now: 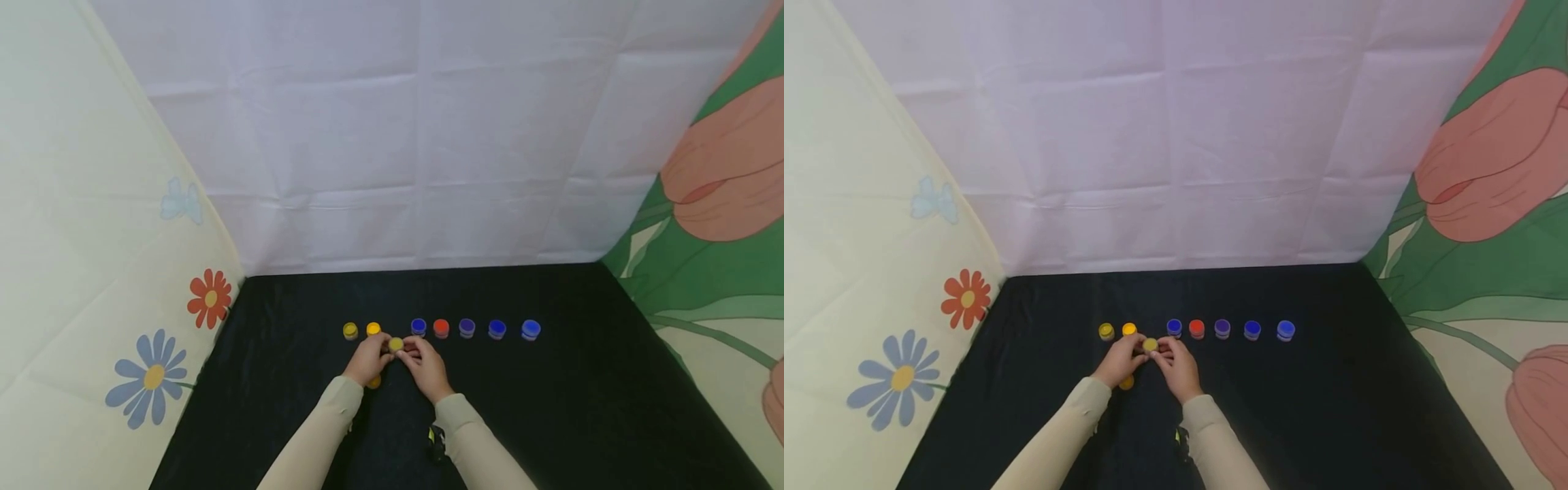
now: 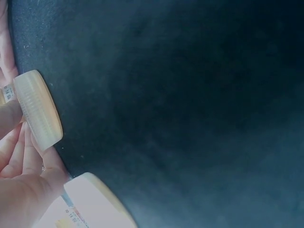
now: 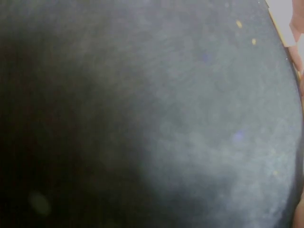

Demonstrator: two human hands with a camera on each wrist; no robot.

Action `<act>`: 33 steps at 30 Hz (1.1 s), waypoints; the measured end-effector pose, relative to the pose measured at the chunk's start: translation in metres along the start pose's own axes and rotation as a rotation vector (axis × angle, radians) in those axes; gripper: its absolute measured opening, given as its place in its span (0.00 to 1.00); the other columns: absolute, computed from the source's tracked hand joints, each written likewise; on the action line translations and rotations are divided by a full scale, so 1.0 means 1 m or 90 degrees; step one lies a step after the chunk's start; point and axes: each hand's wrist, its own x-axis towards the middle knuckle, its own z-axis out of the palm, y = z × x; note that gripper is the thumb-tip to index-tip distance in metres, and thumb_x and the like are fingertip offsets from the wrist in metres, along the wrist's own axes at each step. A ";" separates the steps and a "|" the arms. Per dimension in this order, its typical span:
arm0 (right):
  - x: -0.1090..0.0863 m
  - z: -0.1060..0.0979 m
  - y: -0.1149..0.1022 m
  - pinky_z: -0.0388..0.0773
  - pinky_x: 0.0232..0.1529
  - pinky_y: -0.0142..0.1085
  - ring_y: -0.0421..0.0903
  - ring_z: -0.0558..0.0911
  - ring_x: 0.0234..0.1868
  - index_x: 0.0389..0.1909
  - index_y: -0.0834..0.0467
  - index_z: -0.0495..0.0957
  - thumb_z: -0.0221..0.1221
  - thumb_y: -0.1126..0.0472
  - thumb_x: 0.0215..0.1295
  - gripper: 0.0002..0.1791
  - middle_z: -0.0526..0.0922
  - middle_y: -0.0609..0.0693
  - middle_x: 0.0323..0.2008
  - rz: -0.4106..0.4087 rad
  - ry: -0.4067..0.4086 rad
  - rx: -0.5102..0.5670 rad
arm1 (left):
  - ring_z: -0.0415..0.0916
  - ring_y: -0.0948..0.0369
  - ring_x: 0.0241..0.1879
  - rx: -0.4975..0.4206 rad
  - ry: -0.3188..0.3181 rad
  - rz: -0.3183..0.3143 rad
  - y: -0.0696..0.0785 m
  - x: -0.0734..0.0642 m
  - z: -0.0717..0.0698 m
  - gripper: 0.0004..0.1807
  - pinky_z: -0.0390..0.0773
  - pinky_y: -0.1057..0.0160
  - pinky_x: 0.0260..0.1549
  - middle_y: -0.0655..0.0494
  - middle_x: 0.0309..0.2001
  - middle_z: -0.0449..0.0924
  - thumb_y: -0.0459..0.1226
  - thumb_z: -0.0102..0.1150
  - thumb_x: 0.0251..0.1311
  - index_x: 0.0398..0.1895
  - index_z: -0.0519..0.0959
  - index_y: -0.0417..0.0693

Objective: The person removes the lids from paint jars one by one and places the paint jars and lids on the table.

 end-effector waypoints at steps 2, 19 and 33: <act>0.000 0.000 0.000 0.82 0.49 0.46 0.51 0.83 0.46 0.54 0.59 0.80 0.62 0.61 0.72 0.13 0.80 0.54 0.46 -0.006 -0.003 -0.011 | 0.82 0.52 0.45 -0.003 0.000 0.003 0.000 0.000 0.000 0.12 0.81 0.51 0.48 0.47 0.46 0.83 0.28 0.65 0.64 0.50 0.79 0.39; 0.000 -0.003 0.001 0.83 0.48 0.46 0.51 0.83 0.45 0.57 0.58 0.78 0.59 0.62 0.74 0.14 0.80 0.54 0.45 -0.026 -0.014 -0.027 | 0.81 0.53 0.43 0.005 0.004 0.007 -0.001 0.000 0.000 0.12 0.81 0.51 0.47 0.48 0.44 0.82 0.27 0.65 0.64 0.49 0.79 0.38; -0.001 -0.002 0.002 0.81 0.50 0.47 0.52 0.82 0.46 0.62 0.58 0.79 0.60 0.61 0.73 0.18 0.80 0.54 0.45 -0.027 -0.005 -0.031 | 0.80 0.53 0.43 0.012 0.005 0.002 -0.001 0.001 0.001 0.12 0.81 0.51 0.47 0.48 0.43 0.82 0.28 0.66 0.63 0.49 0.79 0.38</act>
